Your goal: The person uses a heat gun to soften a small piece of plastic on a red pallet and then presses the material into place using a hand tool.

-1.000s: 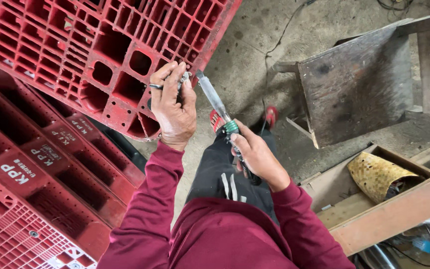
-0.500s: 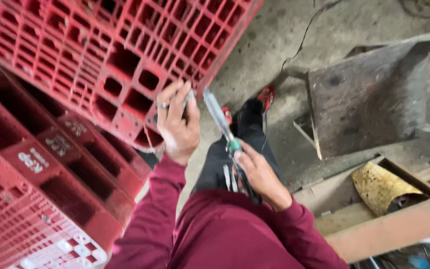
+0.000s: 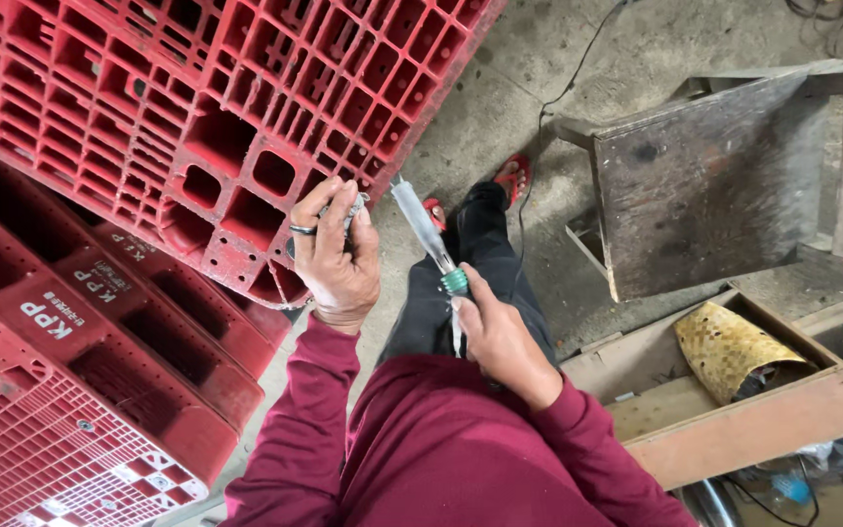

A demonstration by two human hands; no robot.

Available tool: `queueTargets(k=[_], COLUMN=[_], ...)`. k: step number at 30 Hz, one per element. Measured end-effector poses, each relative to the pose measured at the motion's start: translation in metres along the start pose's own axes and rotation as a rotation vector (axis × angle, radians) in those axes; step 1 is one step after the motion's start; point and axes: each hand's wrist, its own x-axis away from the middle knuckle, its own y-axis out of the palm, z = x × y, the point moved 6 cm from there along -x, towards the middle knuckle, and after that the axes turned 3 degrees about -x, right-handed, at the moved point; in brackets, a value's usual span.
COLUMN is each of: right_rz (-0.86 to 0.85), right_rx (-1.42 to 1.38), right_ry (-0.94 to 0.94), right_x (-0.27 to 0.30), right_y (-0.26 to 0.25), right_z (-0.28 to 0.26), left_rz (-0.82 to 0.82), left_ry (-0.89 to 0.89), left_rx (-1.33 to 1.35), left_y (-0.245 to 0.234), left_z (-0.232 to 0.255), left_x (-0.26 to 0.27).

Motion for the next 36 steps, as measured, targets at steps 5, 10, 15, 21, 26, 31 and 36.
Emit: queueTargets(k=[5, 10, 15, 21, 26, 31, 36], right_rz=[-0.157, -0.136, -0.161, -0.194, -0.191, -0.193, -0.126], right_rx=[-0.329, -0.148, -0.243, -0.273, -0.304, -0.314, -0.319], right_ry=[0.265, 0.186, 0.201, 0.226, 0.256, 0.259, 0.314], right_x=[-0.003, -0.001, -0.001, 0.003, 0.003, 0.005, 0.017], right_y=[0.0, -0.005, -0.001, 0.0, 0.001, 0.001, -0.004], right_z=[-0.001, -0.005, 0.001, 0.006, 0.011, 0.013, 0.018], left_rz=[0.006, -0.009, 0.0, -0.011, -0.01, -0.025, -0.016], left_ry=[0.032, 0.02, -0.016, -0.007, 0.011, 0.019, 0.044], left_rx=[-0.016, -0.044, 0.01, -0.023, -0.021, -0.029, -0.022], left_y=[-0.001, -0.004, 0.002, 0.002, 0.003, 0.002, 0.002], left_z=[0.003, 0.006, 0.0, 0.001, 0.002, 0.001, 0.0], left_x=[-0.001, -0.001, -0.002, 0.0, -0.001, 0.001, 0.001])
